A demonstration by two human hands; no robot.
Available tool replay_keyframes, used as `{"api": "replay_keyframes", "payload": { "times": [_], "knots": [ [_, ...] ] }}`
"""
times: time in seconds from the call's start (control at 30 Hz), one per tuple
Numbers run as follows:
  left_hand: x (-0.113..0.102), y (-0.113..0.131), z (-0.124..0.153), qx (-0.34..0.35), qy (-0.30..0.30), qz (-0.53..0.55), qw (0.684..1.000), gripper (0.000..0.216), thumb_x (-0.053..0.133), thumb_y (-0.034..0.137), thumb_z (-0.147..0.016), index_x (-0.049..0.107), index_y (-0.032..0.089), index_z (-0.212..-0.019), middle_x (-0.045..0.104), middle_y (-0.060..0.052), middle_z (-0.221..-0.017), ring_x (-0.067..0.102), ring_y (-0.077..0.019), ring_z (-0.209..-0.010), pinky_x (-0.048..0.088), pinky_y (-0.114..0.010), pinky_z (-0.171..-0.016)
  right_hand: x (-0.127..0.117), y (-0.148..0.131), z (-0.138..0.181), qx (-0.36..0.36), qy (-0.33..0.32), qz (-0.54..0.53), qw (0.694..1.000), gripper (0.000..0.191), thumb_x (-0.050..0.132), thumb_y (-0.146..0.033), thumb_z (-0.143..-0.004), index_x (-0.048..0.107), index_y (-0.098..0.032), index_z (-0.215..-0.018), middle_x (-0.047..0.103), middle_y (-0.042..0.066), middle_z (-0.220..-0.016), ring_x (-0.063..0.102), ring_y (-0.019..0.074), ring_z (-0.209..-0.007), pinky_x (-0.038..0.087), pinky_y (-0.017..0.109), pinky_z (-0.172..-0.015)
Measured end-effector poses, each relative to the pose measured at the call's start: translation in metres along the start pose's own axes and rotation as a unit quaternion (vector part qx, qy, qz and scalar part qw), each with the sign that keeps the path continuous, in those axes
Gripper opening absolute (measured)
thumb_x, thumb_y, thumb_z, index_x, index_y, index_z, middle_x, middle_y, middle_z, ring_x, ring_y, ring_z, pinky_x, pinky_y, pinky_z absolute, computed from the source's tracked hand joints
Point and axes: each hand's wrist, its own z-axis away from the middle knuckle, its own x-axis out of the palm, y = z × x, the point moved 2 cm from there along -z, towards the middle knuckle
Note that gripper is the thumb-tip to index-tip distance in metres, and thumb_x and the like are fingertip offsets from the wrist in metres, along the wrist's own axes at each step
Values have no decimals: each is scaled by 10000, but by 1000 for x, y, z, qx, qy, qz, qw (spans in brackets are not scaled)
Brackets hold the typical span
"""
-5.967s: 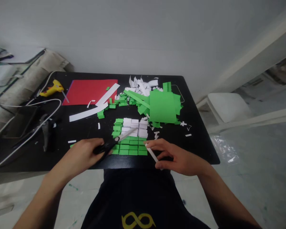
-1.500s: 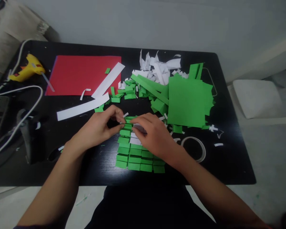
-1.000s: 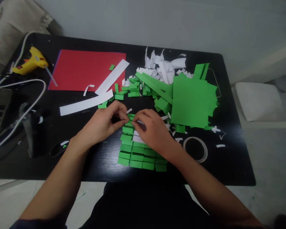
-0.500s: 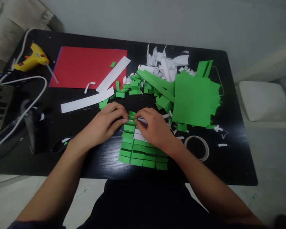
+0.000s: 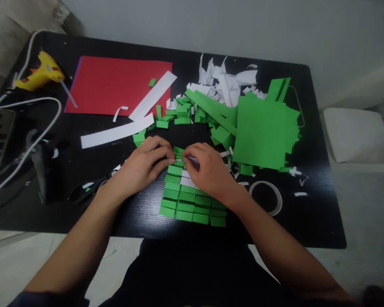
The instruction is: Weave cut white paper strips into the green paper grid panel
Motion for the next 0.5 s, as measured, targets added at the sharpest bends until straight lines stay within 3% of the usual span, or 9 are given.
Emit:
{"api": "replay_keyframes", "payload": {
  "times": [0.33,0.5],
  "knots": [
    [3,0,-1,-7,6,-5,1000,173,523,265,-1054,678,210,-1003,666,-75,-1075,621,-231,-1027,504,-394,-925,0,1,1,-2,1,-4,1000,125,584,-116,-963,689,-180,-988,742,102,-1065,645,258,-1023,496,410,-958],
    [3,2,-2,-18,11,-5,1000,145,560,280,-1035,676,206,-989,692,-70,-1044,632,-229,-994,510,-392,-916,2,0,1,0,5,11,1000,57,663,-151,-938,692,-180,-977,742,97,-1062,644,267,-1016,492,411,-942]
  ]
}}
